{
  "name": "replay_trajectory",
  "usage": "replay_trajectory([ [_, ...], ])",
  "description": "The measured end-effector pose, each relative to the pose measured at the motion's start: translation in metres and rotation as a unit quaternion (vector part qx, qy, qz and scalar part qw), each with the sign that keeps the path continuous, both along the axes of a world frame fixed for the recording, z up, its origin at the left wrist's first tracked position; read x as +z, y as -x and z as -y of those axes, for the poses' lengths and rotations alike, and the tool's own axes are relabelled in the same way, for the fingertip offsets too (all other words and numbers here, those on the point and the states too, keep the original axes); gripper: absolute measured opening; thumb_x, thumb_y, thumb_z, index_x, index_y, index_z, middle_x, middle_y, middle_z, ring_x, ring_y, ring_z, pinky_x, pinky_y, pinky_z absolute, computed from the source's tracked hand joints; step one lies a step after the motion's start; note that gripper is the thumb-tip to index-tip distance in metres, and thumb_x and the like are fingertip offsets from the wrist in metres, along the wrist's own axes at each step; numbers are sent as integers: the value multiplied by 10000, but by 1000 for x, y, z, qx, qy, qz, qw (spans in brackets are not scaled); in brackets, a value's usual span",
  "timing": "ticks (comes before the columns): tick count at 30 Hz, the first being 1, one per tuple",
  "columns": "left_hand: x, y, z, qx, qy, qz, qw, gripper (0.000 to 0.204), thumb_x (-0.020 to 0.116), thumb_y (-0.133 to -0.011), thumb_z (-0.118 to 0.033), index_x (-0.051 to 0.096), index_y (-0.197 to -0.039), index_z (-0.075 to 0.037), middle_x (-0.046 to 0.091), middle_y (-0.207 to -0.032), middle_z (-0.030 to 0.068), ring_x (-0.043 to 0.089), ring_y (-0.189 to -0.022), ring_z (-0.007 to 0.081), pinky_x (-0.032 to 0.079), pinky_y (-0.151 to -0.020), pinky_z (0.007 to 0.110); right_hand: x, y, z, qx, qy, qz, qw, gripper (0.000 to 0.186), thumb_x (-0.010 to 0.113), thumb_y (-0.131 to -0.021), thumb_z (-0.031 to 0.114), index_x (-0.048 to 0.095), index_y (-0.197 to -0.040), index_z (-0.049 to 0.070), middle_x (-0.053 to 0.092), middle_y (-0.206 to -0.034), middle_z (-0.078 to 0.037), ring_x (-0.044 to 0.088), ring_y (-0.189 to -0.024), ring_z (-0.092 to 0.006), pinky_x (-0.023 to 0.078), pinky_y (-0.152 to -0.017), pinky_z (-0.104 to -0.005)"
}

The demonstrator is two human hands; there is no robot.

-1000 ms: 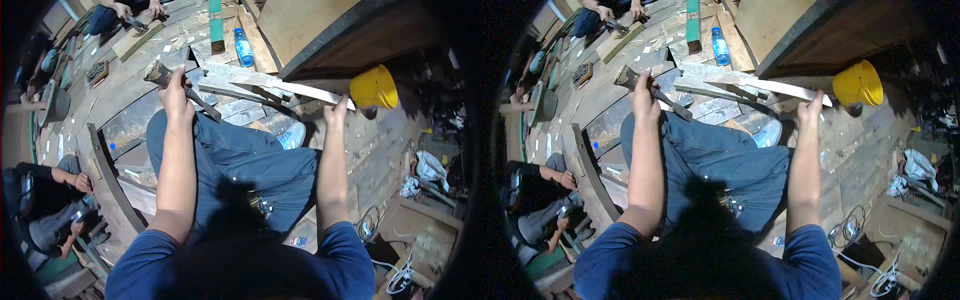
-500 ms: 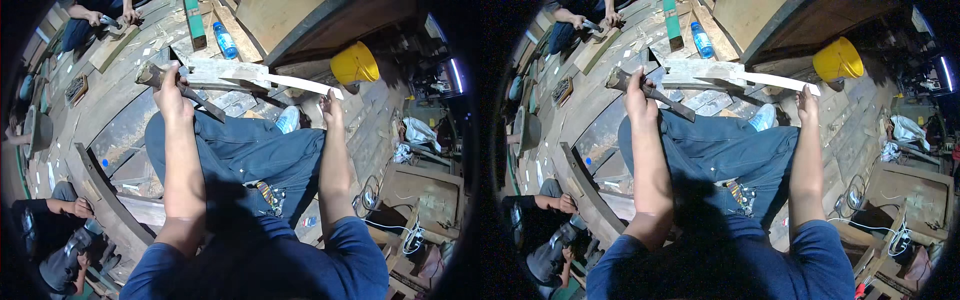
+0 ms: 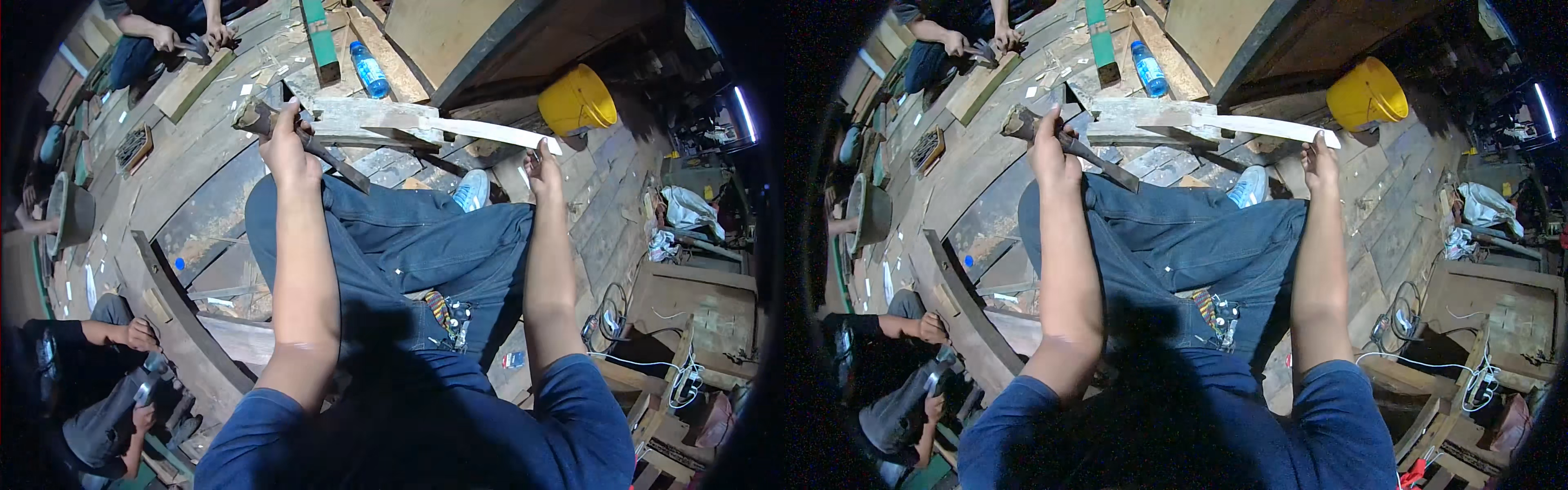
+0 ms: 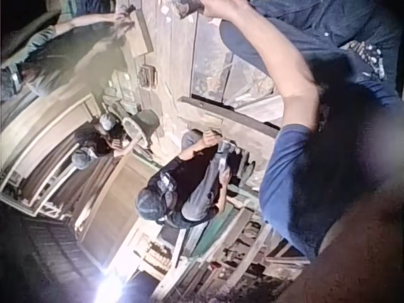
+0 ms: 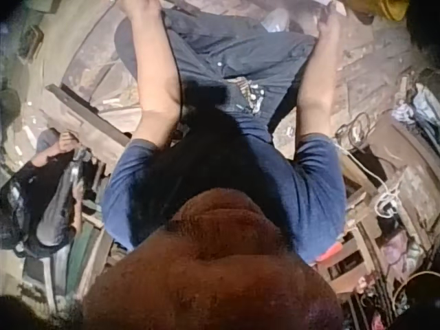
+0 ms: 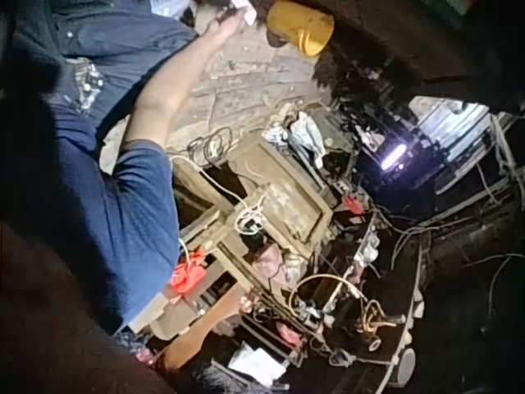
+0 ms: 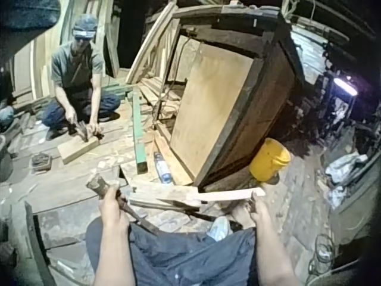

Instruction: Use a chisel and a wooden mallet to carve a notch into a piece of timber.

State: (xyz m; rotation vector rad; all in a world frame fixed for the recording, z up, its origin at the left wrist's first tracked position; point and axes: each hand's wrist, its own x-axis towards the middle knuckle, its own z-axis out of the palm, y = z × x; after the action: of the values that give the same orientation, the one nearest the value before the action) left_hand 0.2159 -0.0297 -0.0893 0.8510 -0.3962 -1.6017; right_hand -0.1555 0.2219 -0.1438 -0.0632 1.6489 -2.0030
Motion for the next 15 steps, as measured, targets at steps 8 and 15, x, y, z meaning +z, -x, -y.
replay_trajectory([
  [8,-1,3,2,0,17,11,1000,192,728,-746,-51,543,-795,-55,553,-741,35,521,-542,131,437,-499,258,-7,14,-1,1,20,20,1000,369,569,-902,410,543,-1043,70,592,-853,-70,556,-710,-151,459,-556,-246],
  [15,-10,0,7,4,11,13,1000,206,702,-754,-16,531,-848,-83,553,-753,15,518,-582,106,428,-505,233,3,-3,3,-21,8,14,1000,461,491,-924,474,523,-1125,60,586,-931,-53,556,-780,-147,460,-654,-261],
])
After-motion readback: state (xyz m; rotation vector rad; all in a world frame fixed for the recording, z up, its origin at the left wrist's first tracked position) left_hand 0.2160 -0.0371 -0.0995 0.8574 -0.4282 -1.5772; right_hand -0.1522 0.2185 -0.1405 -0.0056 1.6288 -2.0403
